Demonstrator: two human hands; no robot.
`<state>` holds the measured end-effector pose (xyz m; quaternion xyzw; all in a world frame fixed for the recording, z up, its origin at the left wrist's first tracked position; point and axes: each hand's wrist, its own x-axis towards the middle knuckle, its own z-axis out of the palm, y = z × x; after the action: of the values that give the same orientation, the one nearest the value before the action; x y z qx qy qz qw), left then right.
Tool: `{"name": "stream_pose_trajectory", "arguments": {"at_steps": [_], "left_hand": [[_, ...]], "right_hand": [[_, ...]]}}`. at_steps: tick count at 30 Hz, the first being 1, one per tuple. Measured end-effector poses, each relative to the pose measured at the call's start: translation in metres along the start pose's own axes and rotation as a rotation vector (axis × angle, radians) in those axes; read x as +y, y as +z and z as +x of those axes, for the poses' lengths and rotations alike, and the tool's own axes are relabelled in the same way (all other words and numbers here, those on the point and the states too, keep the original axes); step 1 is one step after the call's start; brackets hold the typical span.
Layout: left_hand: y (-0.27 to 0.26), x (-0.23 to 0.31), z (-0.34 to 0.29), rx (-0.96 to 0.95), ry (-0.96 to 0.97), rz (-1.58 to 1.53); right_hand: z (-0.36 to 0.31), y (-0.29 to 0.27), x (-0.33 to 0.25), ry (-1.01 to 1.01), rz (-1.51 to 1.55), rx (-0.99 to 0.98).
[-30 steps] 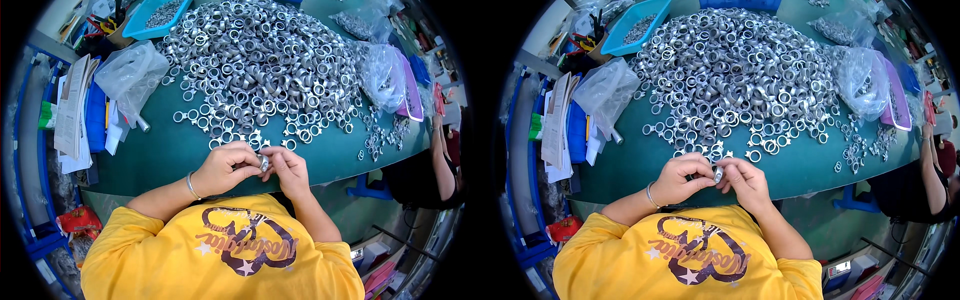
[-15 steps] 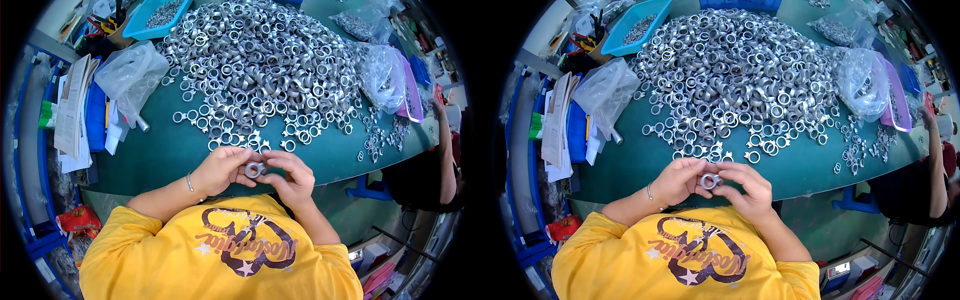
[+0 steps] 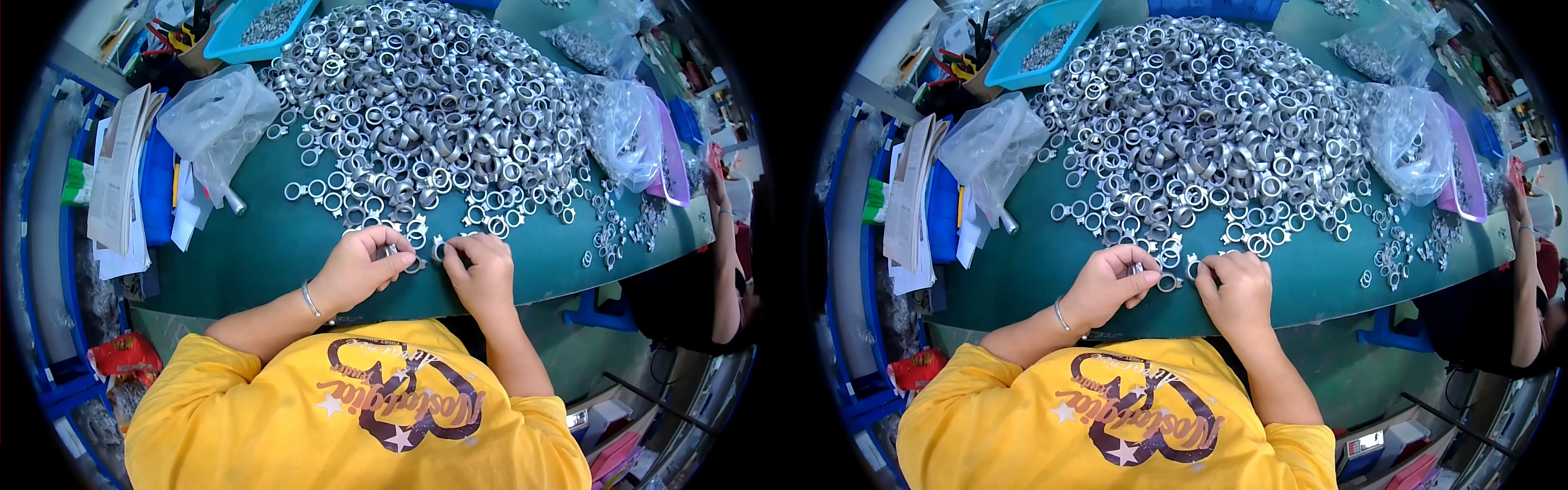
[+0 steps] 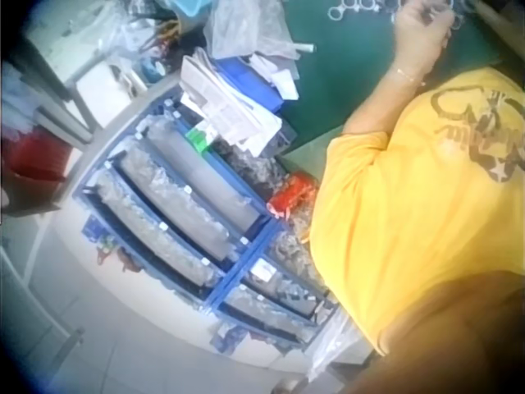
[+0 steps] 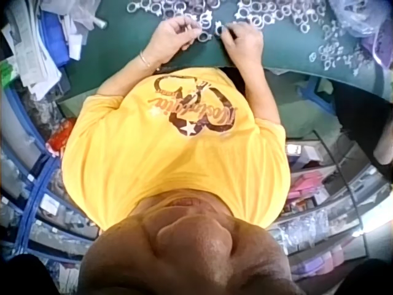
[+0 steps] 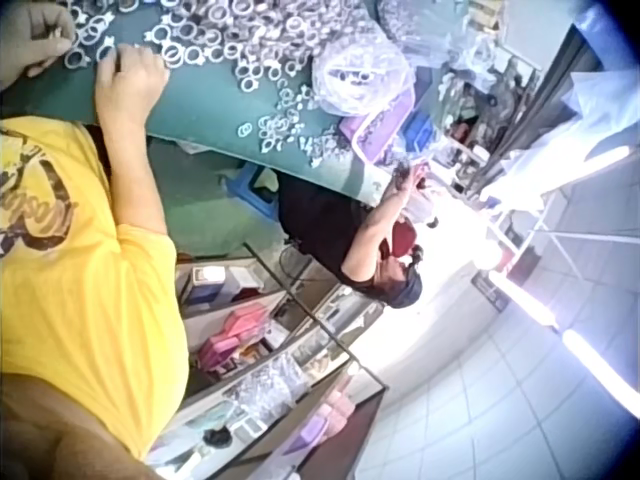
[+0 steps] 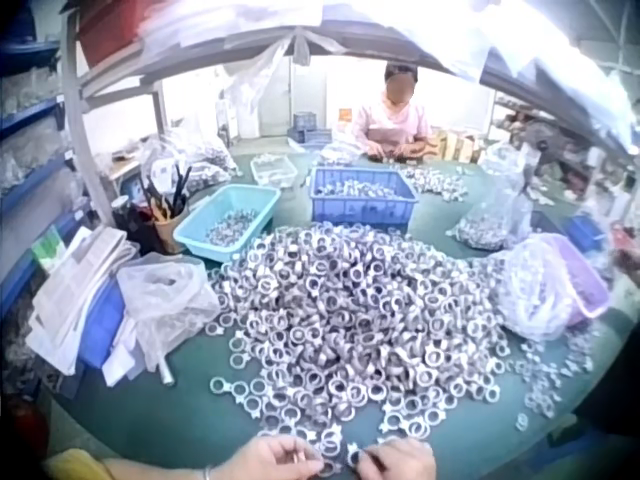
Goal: The person picks up metal rings and attachment clips from a large pile on a table and fits the clips onto the rings using their hands, repeating this process for several items.
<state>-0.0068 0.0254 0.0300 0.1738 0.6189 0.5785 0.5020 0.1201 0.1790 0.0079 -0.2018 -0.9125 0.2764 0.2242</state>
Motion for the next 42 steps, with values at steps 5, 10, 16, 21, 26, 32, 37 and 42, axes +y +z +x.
{"name": "stream_pose_trajectory", "arguments": {"at_steps": [5, 10, 16, 21, 26, 32, 37, 42], "left_hand": [[0.006, 0.003, 0.002, -0.055, -0.028, -0.012], [0.010, 0.005, 0.002, -0.081, 0.014, -0.016], [0.008, -0.002, 0.000, -0.074, 0.139, 0.054], [0.004, -0.006, 0.000, -0.097, 0.222, 0.100], [0.009, -0.002, 0.003, -0.032, 0.438, 0.401], [0.006, -0.009, 0.005, 0.030, 0.328, 0.219], [0.004, -0.001, 0.004, 0.055, 0.270, 0.105], [0.003, 0.002, -0.002, 0.089, 0.254, 0.064]], "right_hand": [[0.002, -0.013, -0.012, 0.261, 0.531, -0.105], [0.000, -0.014, -0.019, -0.094, 0.408, 0.036], [0.001, -0.015, -0.020, -0.190, 0.377, 0.095], [-0.001, -0.013, -0.019, -0.196, 0.418, 0.076], [-0.010, -0.010, -0.015, 0.135, 0.806, -0.120], [0.000, -0.017, -0.007, 0.132, 0.974, -0.094], [0.080, -0.079, 0.065, -0.048, 0.272, 0.688], [0.127, -0.168, 0.140, 0.039, -0.218, 0.734]]}}
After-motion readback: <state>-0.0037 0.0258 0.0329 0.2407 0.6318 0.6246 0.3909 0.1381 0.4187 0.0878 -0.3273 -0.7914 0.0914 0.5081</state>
